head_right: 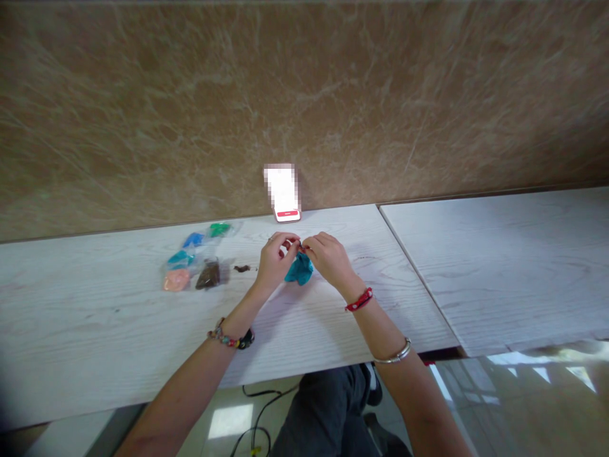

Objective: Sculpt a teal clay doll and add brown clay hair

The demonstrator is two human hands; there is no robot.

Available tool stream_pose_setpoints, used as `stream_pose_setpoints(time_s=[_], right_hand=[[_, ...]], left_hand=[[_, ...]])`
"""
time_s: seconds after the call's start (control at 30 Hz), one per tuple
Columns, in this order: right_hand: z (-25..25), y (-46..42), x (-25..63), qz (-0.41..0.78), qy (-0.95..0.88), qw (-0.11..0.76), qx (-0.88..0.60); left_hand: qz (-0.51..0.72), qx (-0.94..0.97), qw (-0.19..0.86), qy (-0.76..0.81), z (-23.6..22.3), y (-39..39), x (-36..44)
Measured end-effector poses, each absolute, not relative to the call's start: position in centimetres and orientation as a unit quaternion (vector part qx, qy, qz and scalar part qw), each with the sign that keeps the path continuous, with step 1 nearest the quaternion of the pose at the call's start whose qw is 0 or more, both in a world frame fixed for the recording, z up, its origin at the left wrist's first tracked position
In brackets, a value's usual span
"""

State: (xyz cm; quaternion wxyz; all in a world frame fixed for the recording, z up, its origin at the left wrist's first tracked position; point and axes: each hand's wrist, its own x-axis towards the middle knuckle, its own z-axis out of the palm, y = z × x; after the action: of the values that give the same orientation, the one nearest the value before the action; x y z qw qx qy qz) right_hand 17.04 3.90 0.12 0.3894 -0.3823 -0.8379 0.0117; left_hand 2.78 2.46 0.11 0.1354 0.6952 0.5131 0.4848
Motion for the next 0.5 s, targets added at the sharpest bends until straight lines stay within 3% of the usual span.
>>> stream_pose_setpoints(time_s=[0.5], right_hand=[[-0.25,4.07,17.06,0.067,-0.809,0.441,-0.383]], left_hand=[[0.500,0.698,0.132,0.495,-0.05,2.42,2.80]])
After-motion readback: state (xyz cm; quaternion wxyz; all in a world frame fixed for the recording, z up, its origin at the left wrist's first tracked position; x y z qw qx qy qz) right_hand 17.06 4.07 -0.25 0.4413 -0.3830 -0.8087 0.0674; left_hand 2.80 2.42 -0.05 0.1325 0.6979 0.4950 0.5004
